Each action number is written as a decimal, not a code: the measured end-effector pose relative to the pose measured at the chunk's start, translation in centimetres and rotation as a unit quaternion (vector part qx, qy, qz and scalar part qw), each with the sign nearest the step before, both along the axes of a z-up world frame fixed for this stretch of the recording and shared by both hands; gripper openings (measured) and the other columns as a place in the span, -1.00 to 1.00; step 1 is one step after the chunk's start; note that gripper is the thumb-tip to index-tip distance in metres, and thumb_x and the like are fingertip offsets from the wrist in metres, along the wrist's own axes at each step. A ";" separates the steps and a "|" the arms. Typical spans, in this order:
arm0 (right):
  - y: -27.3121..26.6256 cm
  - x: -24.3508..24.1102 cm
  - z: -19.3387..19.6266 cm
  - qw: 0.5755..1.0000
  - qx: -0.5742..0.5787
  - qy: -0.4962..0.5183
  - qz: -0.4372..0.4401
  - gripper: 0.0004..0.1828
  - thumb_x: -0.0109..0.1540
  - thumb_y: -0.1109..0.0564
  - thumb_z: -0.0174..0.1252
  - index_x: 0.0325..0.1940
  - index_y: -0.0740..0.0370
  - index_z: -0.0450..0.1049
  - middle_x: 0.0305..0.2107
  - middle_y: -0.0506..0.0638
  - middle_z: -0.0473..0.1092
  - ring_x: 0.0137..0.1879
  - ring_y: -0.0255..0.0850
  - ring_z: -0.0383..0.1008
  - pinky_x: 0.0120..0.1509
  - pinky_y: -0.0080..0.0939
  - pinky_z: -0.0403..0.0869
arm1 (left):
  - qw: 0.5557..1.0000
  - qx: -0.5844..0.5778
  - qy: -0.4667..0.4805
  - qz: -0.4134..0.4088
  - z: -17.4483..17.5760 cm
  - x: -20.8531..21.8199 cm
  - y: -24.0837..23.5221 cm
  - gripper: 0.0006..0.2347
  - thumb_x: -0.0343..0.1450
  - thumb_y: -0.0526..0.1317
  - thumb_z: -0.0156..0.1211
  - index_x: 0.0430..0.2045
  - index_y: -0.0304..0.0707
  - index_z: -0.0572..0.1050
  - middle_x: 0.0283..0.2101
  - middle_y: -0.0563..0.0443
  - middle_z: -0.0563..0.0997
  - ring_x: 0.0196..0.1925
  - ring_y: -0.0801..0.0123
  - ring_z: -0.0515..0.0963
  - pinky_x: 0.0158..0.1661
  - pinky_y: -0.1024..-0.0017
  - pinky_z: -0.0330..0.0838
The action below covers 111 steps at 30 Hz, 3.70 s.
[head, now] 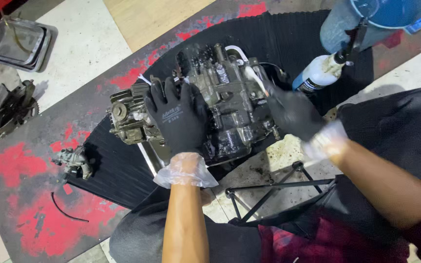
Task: The person scrubs a motorcycle engine block with a toothbrush and cleaning solution, focusing on the cylinder head and fins. They periodically rinse the engine with water from a plastic cup and use a screwdriver to scrape away grime from crevices.
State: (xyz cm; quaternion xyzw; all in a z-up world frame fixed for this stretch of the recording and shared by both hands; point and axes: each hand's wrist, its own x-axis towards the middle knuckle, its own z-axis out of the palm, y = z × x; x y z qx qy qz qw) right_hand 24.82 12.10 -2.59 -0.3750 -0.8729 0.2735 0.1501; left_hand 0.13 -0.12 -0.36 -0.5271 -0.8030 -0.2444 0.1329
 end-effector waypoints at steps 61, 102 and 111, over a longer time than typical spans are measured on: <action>-12.9 4.0 0.6 0.972 -0.234 -0.032 -0.017 -0.44 0.38 -0.03 -0.07 0.45 0.18 0.30 -0.82 0.08 0.31 -0.71 -0.18 0.33 -0.58 -0.12 0.29 | 0.999 -0.008 -0.033 -0.029 0.1 -1.6 -0.7 -0.66 0.42 -0.07 0.28 0.04 -0.18 0.54 0.23 -0.29 0.48 0.39 -0.29 0.28 0.35 -0.19 0.02; -0.1 -1.7 8.2 0.819 -0.141 -0.489 0.263 -0.60 0.36 -0.13 0.02 0.26 -0.06 0.44 -0.42 -0.04 0.59 -0.34 -0.28 0.62 -0.26 -0.33 0.65 | 0.954 0.115 -0.114 0.252 -1.5 -3.5 -8.1 -0.50 0.51 0.01 0.16 0.25 -0.38 0.33 0.22 -0.46 0.45 0.25 -0.24 0.47 0.19 0.00 0.39; -0.9 -13.1 10.7 0.646 0.320 -0.596 0.353 -0.69 0.25 -0.14 0.15 0.06 -0.15 0.47 -0.47 -0.10 0.56 -0.33 -0.29 0.62 -0.22 -0.22 0.60 | 0.838 0.103 -0.472 0.253 -5.9 14.9 -7.7 -0.01 0.23 0.22 0.44 0.36 -0.59 0.06 0.29 -0.63 0.33 0.32 -0.44 0.27 0.27 -0.06 0.07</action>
